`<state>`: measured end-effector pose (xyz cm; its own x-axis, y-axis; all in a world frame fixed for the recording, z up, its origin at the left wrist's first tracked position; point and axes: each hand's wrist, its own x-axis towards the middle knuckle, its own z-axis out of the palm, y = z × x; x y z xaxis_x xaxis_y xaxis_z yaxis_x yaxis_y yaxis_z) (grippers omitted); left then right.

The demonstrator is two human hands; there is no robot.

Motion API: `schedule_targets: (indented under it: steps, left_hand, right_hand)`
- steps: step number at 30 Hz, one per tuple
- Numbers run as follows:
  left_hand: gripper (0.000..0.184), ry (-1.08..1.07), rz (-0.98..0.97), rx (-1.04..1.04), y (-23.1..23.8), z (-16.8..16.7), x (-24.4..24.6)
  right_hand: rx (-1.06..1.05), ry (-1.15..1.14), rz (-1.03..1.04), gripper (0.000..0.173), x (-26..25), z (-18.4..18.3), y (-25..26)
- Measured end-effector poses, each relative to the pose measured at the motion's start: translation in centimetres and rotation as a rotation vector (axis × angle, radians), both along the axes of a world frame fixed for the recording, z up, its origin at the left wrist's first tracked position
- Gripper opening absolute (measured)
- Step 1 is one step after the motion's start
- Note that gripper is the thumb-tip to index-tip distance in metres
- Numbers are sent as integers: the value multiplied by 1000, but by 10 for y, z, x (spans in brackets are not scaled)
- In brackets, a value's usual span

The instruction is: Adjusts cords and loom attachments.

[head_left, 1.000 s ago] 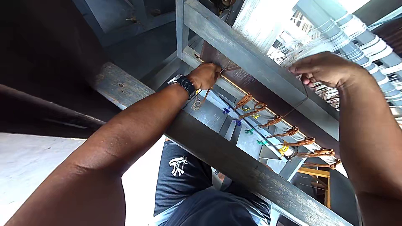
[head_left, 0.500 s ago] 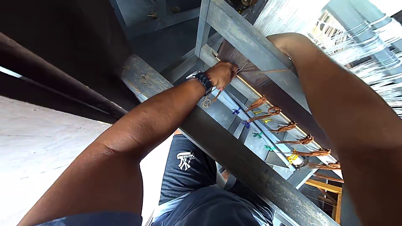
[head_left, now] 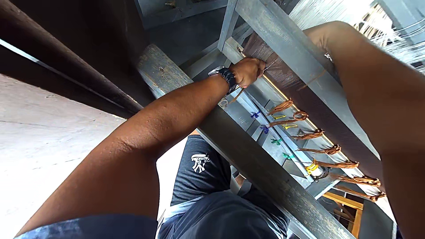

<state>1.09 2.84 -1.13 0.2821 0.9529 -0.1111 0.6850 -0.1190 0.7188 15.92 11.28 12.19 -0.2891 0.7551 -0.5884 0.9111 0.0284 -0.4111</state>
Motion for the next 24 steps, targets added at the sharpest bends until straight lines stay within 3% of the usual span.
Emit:
schedule_targets:
  steps: [9,13,18,24]
  left_hand:
    - [24,7,-15,7,-1,2,1]
    - [25,5,-23,6,0,1,0]
    - [25,77,-46,97,-2,4,3]
    - [28,68,-43,70,-5,10,0]
  right_hand:
    - [-9,14,35,23,10,-7,9]
    - [-172,262,-12,26,30,-29,43]
    - [-25,145,125,25,20,-11,17]
    - [-71,167,184,24,12,-11,23]
